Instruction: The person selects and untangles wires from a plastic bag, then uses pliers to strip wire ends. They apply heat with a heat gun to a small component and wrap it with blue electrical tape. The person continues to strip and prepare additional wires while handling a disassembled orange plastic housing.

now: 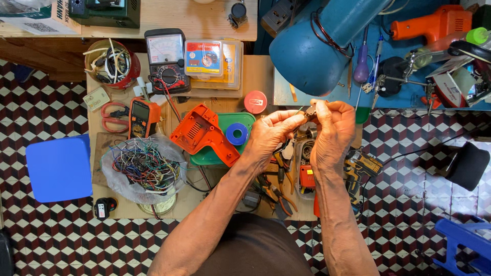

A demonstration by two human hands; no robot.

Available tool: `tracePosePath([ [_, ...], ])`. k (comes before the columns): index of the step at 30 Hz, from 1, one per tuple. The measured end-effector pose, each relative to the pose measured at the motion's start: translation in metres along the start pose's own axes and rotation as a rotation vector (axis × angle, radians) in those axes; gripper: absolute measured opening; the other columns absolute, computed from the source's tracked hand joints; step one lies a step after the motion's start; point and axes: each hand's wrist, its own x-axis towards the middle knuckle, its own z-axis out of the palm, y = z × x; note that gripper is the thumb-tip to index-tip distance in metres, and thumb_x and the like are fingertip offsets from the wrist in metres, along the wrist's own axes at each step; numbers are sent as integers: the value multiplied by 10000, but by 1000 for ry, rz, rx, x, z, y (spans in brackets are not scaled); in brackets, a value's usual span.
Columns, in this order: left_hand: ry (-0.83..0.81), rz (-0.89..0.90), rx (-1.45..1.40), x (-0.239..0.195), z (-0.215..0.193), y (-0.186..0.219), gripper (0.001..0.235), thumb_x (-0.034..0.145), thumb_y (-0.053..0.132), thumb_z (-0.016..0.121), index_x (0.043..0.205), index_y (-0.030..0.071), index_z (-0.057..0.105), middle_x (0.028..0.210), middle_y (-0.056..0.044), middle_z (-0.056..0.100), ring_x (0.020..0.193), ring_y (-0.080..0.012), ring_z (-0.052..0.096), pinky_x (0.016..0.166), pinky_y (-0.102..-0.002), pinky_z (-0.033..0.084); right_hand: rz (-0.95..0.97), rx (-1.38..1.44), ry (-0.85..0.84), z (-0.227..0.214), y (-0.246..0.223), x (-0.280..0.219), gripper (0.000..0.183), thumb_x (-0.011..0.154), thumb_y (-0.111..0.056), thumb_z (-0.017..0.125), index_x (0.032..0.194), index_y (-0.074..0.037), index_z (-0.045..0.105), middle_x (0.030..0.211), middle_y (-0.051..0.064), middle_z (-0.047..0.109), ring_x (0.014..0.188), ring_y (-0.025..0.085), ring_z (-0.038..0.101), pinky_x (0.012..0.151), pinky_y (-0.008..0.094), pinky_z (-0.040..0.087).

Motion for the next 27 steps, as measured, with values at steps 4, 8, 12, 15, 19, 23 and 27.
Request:
tracePosePath([
  [4,-14,12,-9,-5,-1,3,315,968,311,697,1133,49,758,982,9,762,696,-16,565,611,-169,418,24,20,2,0,-4,-1,235,1006,-15,672,1164,-32,499,1110,155,731,1024,166,687,964,303,550],
  [8,13,33,54,-8,1,4,314,973,296,695,1152,46,758,1025,-12,769,698,-22,563,613,-177,425,96,116,-32,-3,-5,0,287,986,-26,654,1222,-45,493,1134,158,724,1043,172,681,976,331,565],
  [12,29,109,169,-10,3,4,307,981,266,692,1170,30,747,980,-26,782,768,-29,637,700,-193,520,175,195,-83,-13,-3,3,275,1011,-51,643,1268,-41,543,1171,158,712,1061,178,665,985,342,548],
  [15,35,116,198,-11,4,3,309,979,249,688,1186,24,734,933,-42,788,786,-36,670,700,-197,518,195,222,-106,-19,0,4,251,1028,-66,638,1270,-40,577,1184,147,705,1077,178,658,1011,337,531],
  [19,19,133,186,-12,4,1,316,981,239,696,1195,8,727,915,-55,786,761,-47,661,680,-201,522,202,206,-64,-23,6,5,251,1020,-67,650,1266,-35,606,1155,128,697,1062,182,662,994,336,543],
  [23,13,99,171,-10,5,-4,309,976,234,695,1179,4,725,905,-60,784,766,-44,676,659,-193,516,259,233,4,-29,12,5,238,982,-58,664,1212,-7,635,1097,128,701,1003,203,682,947,341,571],
  [27,59,96,185,-7,6,-8,288,961,226,709,1131,-5,732,883,-54,771,732,-37,661,628,-192,506,341,280,69,-34,18,5,181,970,-30,679,1140,19,642,1057,121,693,981,214,687,942,346,581],
])
